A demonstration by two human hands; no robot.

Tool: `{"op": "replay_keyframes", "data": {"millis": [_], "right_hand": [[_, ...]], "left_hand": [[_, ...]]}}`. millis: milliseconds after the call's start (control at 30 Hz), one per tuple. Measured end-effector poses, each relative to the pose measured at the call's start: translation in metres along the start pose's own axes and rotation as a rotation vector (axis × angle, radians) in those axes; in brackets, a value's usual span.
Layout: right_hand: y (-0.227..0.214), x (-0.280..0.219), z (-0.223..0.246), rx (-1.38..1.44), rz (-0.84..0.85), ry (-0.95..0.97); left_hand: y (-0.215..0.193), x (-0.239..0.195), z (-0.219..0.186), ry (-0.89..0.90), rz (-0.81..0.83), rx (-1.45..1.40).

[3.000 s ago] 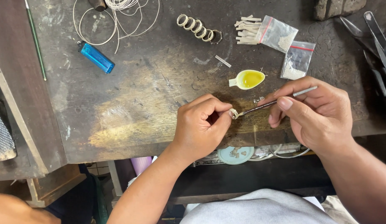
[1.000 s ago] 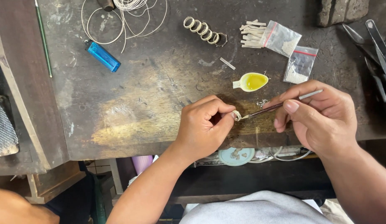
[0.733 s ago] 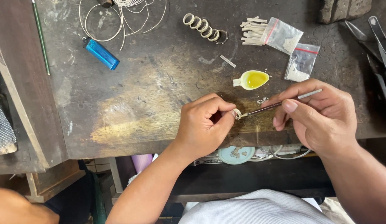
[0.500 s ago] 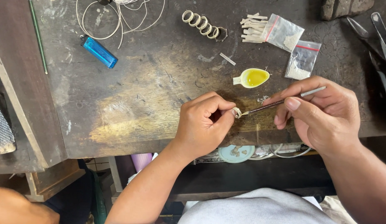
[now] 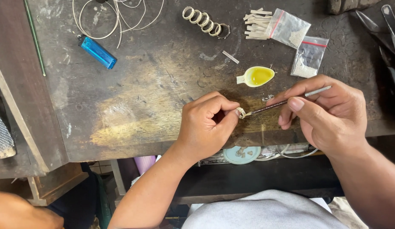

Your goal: The person repeatedly applies a yellow liquid from a small container onto small metal rings using a brush. The rings are held in the left hand while the brush is used in the right hand to coat the surface.

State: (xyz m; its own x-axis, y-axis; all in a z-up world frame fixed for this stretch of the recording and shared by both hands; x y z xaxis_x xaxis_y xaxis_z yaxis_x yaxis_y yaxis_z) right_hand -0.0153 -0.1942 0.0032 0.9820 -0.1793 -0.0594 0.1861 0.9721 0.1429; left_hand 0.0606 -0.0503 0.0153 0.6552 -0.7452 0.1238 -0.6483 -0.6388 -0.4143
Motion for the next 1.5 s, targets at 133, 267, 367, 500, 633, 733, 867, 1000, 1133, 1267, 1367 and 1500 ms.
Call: {"op": "replay_keyframes", "data": {"millis": [133, 267, 367, 500, 633, 733, 867, 1000, 1133, 1267, 1367, 1500], "right_hand": [[-0.0011, 0.0001, 0.0004, 0.014, -0.005, -0.008], [-0.0002, -0.0004, 0.0005, 0.006, -0.013, -0.003], [-0.0008, -0.0009, -0.0001, -0.01, -0.018, 0.0], [-0.0016, -0.0009, 0.0001, -0.003, -0.013, -0.013], [-0.0014, -0.001, -0.0005, -0.004, -0.019, -0.003], [-0.0011, -0.0011, -0.0005, -0.009, -0.023, -0.007], [-0.0028, -0.0014, -0.0012, -0.007, -0.028, -0.011], [-0.0015, -0.0009, 0.0004, -0.019, -0.015, -0.012], [-0.0015, -0.0015, -0.0011, 0.002, -0.01, -0.016], [-0.0002, -0.0015, 0.0008, 0.006, 0.012, -0.032], [-0.0003, -0.0013, 0.0007, 0.003, 0.027, -0.033], [-0.0006, -0.0014, 0.0001, 0.013, 0.012, -0.014]], "left_hand": [[0.0, -0.0002, 0.0005, -0.003, -0.001, -0.009], [0.0001, -0.0003, 0.0002, 0.002, 0.001, -0.006], [0.0002, 0.0003, -0.0006, 0.003, 0.005, -0.003], [0.0, 0.0, -0.0003, 0.004, -0.002, -0.004], [0.0, -0.0001, 0.0003, -0.006, 0.0, -0.004], [0.0006, 0.0001, 0.0005, -0.008, 0.008, 0.003], [0.0005, -0.0001, 0.001, -0.006, -0.003, 0.004], [0.0003, -0.0003, 0.0008, -0.007, -0.002, 0.004], [0.0001, -0.0002, 0.0005, -0.002, -0.003, -0.003], [0.0004, 0.0, 0.0002, -0.003, 0.001, 0.004], [0.0, 0.0002, 0.0, -0.003, -0.001, -0.001], [0.0003, -0.0001, 0.0006, 0.003, -0.001, 0.01]]}}
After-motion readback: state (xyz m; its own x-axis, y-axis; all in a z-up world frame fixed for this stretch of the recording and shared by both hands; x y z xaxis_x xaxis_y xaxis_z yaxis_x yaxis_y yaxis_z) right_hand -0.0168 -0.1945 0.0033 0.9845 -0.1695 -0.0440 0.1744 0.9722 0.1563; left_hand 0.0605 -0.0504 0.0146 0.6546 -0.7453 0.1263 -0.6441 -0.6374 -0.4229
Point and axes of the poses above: each hand's wrist, its own x-axis towards the middle knuckle, its own y-axis out of the palm, z = x × y, the point moved 8 cm from there along x, towards the middle knuckle, and after that the axes turned 10 degrees about z, right-handed, at the moved point
